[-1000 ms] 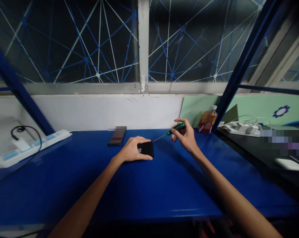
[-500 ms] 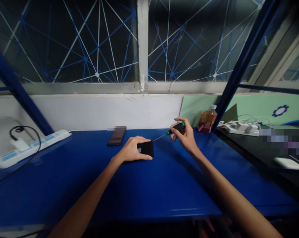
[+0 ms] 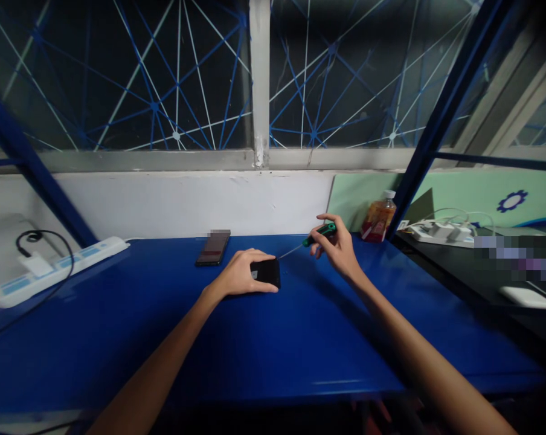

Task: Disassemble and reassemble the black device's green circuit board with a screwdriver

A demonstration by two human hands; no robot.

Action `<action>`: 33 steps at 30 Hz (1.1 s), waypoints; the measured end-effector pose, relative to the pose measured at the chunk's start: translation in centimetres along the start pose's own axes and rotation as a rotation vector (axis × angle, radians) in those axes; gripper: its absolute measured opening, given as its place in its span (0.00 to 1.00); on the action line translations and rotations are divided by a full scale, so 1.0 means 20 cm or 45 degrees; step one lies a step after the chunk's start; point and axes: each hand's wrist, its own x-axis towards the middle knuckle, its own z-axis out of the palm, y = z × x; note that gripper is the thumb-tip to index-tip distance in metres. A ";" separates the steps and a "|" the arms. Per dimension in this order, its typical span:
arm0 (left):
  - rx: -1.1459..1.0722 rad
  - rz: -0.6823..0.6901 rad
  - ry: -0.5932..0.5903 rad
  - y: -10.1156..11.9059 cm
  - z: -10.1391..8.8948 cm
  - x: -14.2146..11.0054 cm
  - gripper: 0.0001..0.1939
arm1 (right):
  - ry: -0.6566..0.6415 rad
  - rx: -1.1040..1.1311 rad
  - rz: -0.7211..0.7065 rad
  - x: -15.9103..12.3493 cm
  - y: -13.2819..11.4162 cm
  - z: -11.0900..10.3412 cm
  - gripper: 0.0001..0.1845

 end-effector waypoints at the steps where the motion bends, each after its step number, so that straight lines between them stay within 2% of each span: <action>1: 0.002 0.003 -0.003 0.00 0.00 0.00 0.33 | -0.008 0.031 -0.003 0.00 0.00 0.00 0.24; 9: 0.002 -0.006 0.000 0.00 -0.01 -0.01 0.33 | 0.093 -0.168 -0.009 -0.01 0.01 0.00 0.24; 15: 0.012 -0.007 -0.001 -0.01 0.00 0.00 0.33 | -0.030 0.069 0.009 0.00 0.01 0.01 0.27; 20: 0.017 -0.003 0.000 -0.01 0.00 0.00 0.34 | 0.042 -0.063 0.006 0.00 0.02 0.00 0.29; 23: 0.017 -0.001 0.012 0.00 -0.01 0.00 0.33 | 0.080 -0.144 -0.007 0.00 0.03 0.00 0.26; 30: 0.011 0.005 0.015 0.00 -0.01 0.00 0.32 | -0.039 0.126 0.067 0.01 0.02 0.00 0.26; 33: 0.007 0.003 0.022 -0.01 -0.01 0.00 0.32 | 0.010 0.063 0.033 0.01 0.02 0.00 0.25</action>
